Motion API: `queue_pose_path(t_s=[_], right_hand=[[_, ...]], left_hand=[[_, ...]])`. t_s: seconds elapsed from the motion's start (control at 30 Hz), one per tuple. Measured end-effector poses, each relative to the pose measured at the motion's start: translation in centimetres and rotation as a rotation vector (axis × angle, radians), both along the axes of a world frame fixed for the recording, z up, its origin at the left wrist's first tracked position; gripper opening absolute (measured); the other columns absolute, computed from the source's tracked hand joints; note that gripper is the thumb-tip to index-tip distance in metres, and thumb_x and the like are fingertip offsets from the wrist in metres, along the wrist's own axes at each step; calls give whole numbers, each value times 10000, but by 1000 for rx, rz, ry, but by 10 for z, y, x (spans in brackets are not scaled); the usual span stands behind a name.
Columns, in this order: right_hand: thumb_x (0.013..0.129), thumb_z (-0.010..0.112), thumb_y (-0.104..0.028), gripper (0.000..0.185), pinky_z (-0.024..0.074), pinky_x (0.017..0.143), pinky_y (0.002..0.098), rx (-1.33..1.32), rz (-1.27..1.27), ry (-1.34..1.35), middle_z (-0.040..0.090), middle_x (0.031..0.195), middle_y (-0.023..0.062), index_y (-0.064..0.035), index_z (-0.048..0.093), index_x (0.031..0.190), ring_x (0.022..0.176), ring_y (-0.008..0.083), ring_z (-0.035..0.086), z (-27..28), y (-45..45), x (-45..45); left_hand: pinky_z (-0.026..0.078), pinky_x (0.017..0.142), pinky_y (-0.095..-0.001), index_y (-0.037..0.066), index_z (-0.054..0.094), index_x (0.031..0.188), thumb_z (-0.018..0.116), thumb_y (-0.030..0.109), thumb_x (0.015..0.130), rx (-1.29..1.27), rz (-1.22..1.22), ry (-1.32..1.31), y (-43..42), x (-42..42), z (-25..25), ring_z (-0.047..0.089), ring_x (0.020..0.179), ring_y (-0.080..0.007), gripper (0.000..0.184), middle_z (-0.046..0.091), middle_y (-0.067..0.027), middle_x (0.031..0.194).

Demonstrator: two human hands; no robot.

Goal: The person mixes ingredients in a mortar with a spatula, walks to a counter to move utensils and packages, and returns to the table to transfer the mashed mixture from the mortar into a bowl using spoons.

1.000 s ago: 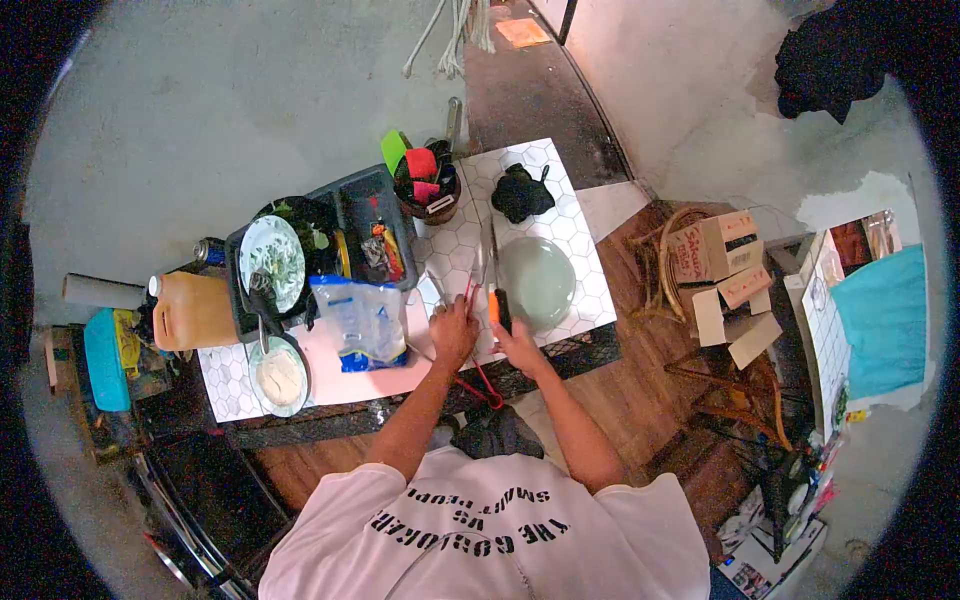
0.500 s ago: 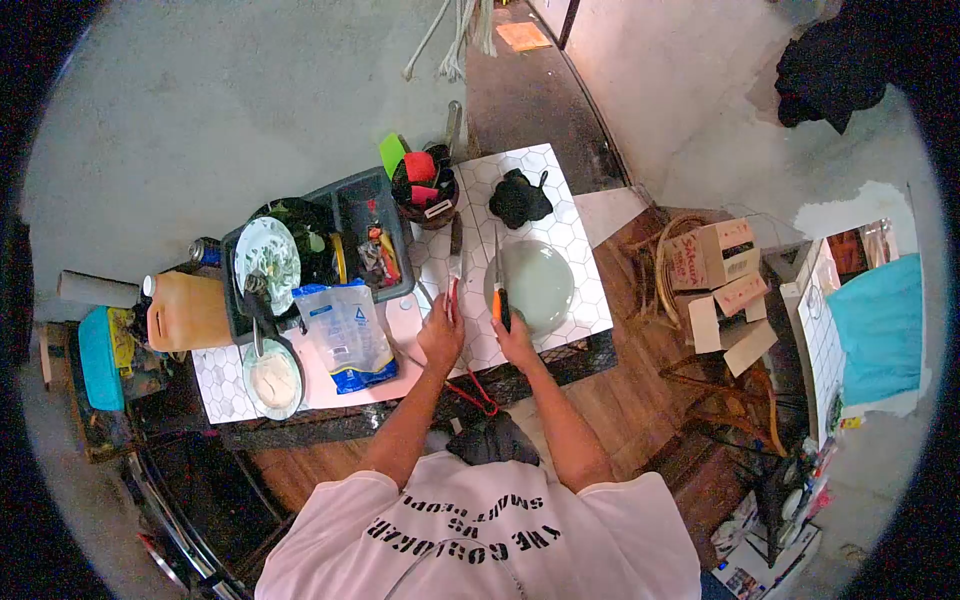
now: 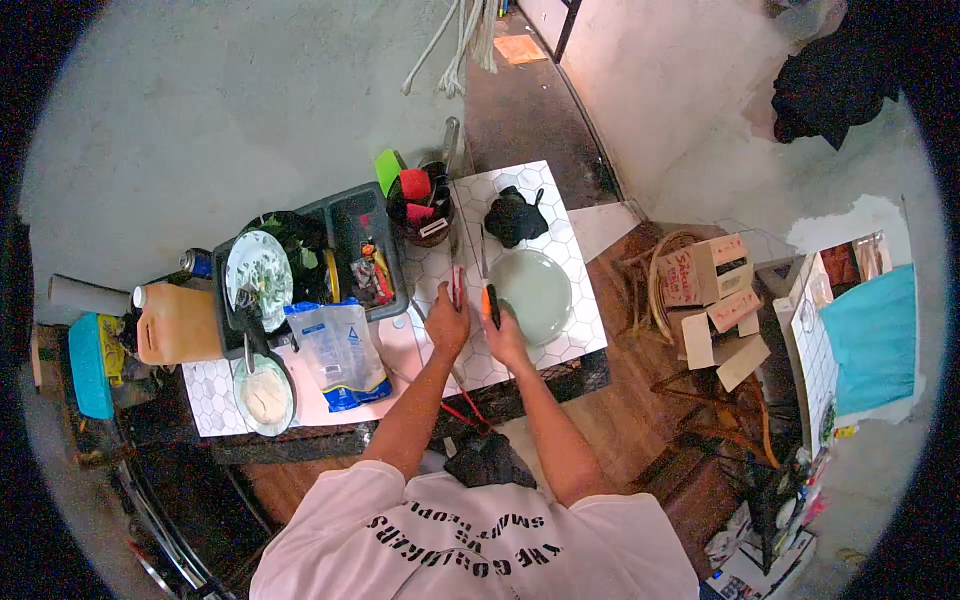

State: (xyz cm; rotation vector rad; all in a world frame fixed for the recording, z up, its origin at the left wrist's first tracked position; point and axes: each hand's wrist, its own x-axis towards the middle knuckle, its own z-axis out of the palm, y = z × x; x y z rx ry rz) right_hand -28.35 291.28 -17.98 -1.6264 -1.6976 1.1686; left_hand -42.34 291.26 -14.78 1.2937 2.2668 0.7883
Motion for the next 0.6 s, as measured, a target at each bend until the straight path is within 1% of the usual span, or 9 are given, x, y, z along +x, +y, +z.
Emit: queue_pose_path(t_s=[0.03,0.13,0.17,0.2,0.27,0.37,0.47,0.57,0.6], right_hand=[[934,521,-401,462,457,837,463,-228,-24,30,622,999,259,24,561,1109,972,412,597,24,10,-8],[928,520,-414,481,455,832,482,-280,-67,0,619,1000,268,36,569,1089,966,422,598,5,41,-25],[924,512,-402,474,450,839,500,-332,-70,35,610,1018,291,42,566,1081,977,442,588,6,50,-27],[924,512,-402,474,450,839,500,-330,-72,36,610,1018,291,42,566,1081,977,442,588,13,58,-30],[920,506,-365,435,449,837,516,-171,11,-115,603,1038,299,43,562,1058,979,462,578,24,69,-37],[915,508,-342,405,457,816,528,-39,34,-107,611,1010,299,47,546,1021,947,474,584,0,86,-44],[899,545,-289,330,477,779,514,-48,64,-313,620,946,278,11,504,1031,920,458,601,23,95,-54],[880,560,-279,336,473,779,532,-47,91,-419,618,950,284,9,486,1036,920,473,594,42,105,-64],[871,566,-278,348,473,772,542,-22,146,-445,622,958,277,3,471,1052,915,472,598,43,110,-65]], left_hand=[[499,670,-494,71,445,1237,626,273,844,34,3,8,6,0,-2,641,772,-408,478,651,-217,871],[513,643,-487,63,464,1204,620,271,840,-28,-26,-6,20,-2,-2,654,751,-395,447,659,-200,858],[514,633,-489,73,486,1101,616,292,843,-5,-25,15,25,-1,-8,656,717,-392,362,662,-191,822],[514,633,-489,73,486,1101,616,292,843,-2,-26,16,29,-1,-9,656,717,-392,362,662,-191,822],[508,624,-496,76,492,1042,608,311,849,-36,12,28,37,1,-11,655,712,-391,325,664,-191,807],[497,613,-508,78,500,1024,574,352,870,-35,11,13,46,2,-9,652,706,-397,323,666,-191,801],[489,608,-515,83,509,1047,534,384,890,-105,-7,-33,55,1,1,650,720,-404,340,663,-200,805],[490,610,-513,91,519,1074,503,405,901,-70,0,-65,55,0,-4,647,733,-412,359,661,-209,809],[488,626,-495,82,527,1170,574,282,868,-16,9,-94,50,-2,-9,648,731,-396,365,674,-200,824]])
